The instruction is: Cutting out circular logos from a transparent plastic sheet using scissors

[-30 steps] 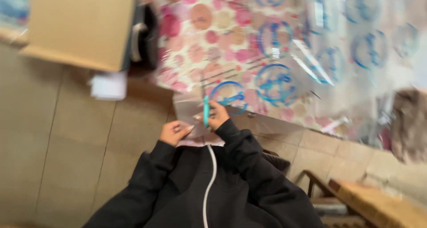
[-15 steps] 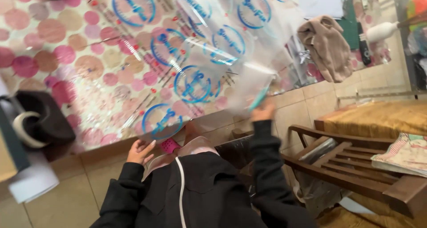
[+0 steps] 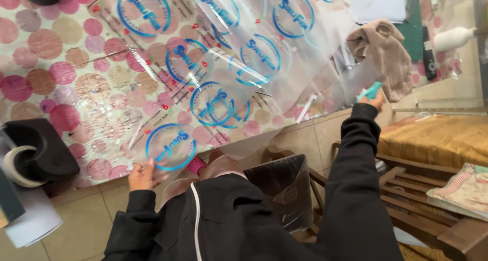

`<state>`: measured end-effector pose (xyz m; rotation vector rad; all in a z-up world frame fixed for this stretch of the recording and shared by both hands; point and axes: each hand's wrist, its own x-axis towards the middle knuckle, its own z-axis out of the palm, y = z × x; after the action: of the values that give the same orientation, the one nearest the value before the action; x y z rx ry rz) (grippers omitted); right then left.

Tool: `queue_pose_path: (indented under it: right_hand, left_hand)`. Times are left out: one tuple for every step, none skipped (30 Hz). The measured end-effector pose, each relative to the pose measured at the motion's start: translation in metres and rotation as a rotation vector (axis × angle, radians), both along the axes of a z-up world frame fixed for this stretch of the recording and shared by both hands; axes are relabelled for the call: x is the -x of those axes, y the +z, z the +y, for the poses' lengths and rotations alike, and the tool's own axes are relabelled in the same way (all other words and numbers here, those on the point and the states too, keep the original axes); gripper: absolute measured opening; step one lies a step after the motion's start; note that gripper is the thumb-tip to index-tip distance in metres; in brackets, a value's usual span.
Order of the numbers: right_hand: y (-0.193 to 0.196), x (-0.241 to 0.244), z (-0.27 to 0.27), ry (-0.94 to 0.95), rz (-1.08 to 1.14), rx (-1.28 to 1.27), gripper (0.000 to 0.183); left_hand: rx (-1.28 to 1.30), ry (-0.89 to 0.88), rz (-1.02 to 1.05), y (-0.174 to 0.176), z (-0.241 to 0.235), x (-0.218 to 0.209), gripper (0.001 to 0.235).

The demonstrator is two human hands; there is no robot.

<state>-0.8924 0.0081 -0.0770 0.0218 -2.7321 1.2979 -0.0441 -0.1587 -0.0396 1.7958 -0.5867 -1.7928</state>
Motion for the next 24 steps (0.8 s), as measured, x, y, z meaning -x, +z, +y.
queue_pose_path:
  right_hand:
    - [0.009, -0.012, 0.005, 0.011, -0.007, -0.003, 0.067]
    - [0.019, -0.025, 0.01, 0.095, 0.342, -0.11, 0.063]
    - [0.021, -0.039, -0.002, 0.209, 0.682, -0.199, 0.059]
    - [0.045, -0.079, 0.003, 0.247, 0.666, -0.185, 0.059]
    - [0.069, -0.131, -0.02, 0.256, 0.539, -0.096, 0.051]
    - [0.101, -0.187, -0.068, 0.266, 0.407, -0.014, 0.044]
    - [0.097, -0.224, -0.084, 0.306, 0.404, -0.008, 0.044]
    - [0.091, -0.262, -0.096, 0.465, 0.185, 0.054, 0.044]
    - [0.093, -0.295, -0.089, 0.613, -0.037, 0.081, 0.044]
    - [0.088, -0.343, -0.07, 0.645, -0.043, 0.05, 0.044]
    - [0.077, -0.396, -0.055, 0.821, -0.391, 0.113, 0.045]
    - [0.068, -0.448, -0.038, 0.981, -0.749, 0.17, 0.045]
    - [0.064, -0.473, -0.034, 0.997, -0.753, 0.164, 0.045]
    - [0.061, -0.498, -0.03, 1.137, -1.114, 0.225, 0.045]
    - [0.059, -0.522, -0.02, 1.251, -1.487, 0.28, 0.046]
    - [0.068, -0.537, -0.012, 1.256, -1.497, 0.267, 0.046]
    - [0.074, -0.552, -0.01, 1.314, -1.45, 0.16, 0.047]
    - [0.081, -0.567, -0.008, 1.369, -1.4, 0.054, 0.049]
    - [0.083, -0.574, -0.007, 1.372, -1.404, 0.048, 0.049]
    - [0.086, -0.58, -0.006, 1.39, -1.355, 0.001, 0.046]
    - [0.088, -0.587, -0.005, 1.406, -1.306, -0.045, 0.043]
    - [0.082, -0.59, -0.004, 1.41, -1.311, -0.051, 0.043]
    - [0.076, -0.593, -0.002, 1.416, -1.318, -0.035, 0.041]
    - [0.069, -0.596, -0.001, 1.422, -1.325, -0.018, 0.04]
  left_hand:
    - [-0.003, 0.011, -0.007, -0.008, -0.003, -0.002, 0.029]
    - [0.014, -0.022, 0.004, -0.016, -0.006, -0.006, 0.035]
    - [0.032, -0.027, 0.002, -0.021, -0.004, -0.017, 0.048]
    - [0.031, 0.01, -0.018, -0.012, -0.004, -0.015, 0.048]
    - [-0.003, 0.039, 0.044, -0.006, -0.002, -0.012, 0.051]
    - [-0.033, 0.069, 0.107, -0.001, -0.001, -0.011, 0.058]
    - [-0.034, 0.109, 0.104, -0.019, 0.008, -0.01, 0.058]
    - [0.041, -0.072, -0.104, -0.039, 0.018, -0.007, 0.067]
    - [0.085, -0.265, -0.301, -0.058, 0.043, 0.001, 0.082]
    - [0.052, -0.237, -0.293, -0.05, 0.05, 0.004, 0.082]
    - [-0.024, -0.107, -0.065, -0.044, 0.043, 0.0, 0.064]
    - [-0.092, 0.026, 0.163, -0.036, 0.035, -0.005, 0.046]
    - [-0.091, 0.043, 0.162, -0.036, 0.032, -0.003, 0.046]
    - [-0.133, 0.066, 0.211, -0.036, 0.029, -0.001, 0.043]
    - [-0.181, 0.088, 0.259, -0.036, 0.03, 0.002, 0.043]
    - [-0.187, 0.103, 0.258, -0.04, 0.039, 0.003, 0.043]
    - [-0.12, 0.087, 0.223, -0.044, 0.04, 0.003, 0.037]
    - [-0.055, 0.071, 0.187, -0.048, 0.04, 0.004, 0.03]
    - [-0.057, 0.079, 0.186, -0.052, 0.039, -0.003, 0.03]
    - [-0.003, 0.087, 0.148, -0.057, 0.038, -0.01, 0.026]
    - [0.05, 0.095, 0.109, -0.061, 0.038, -0.018, 0.021]
    - [0.047, 0.103, 0.106, -0.064, 0.039, -0.029, 0.021]
    - [0.094, 0.117, 0.124, -0.066, 0.039, -0.04, 0.022]
    - [0.141, 0.131, 0.141, -0.069, 0.039, -0.05, 0.023]
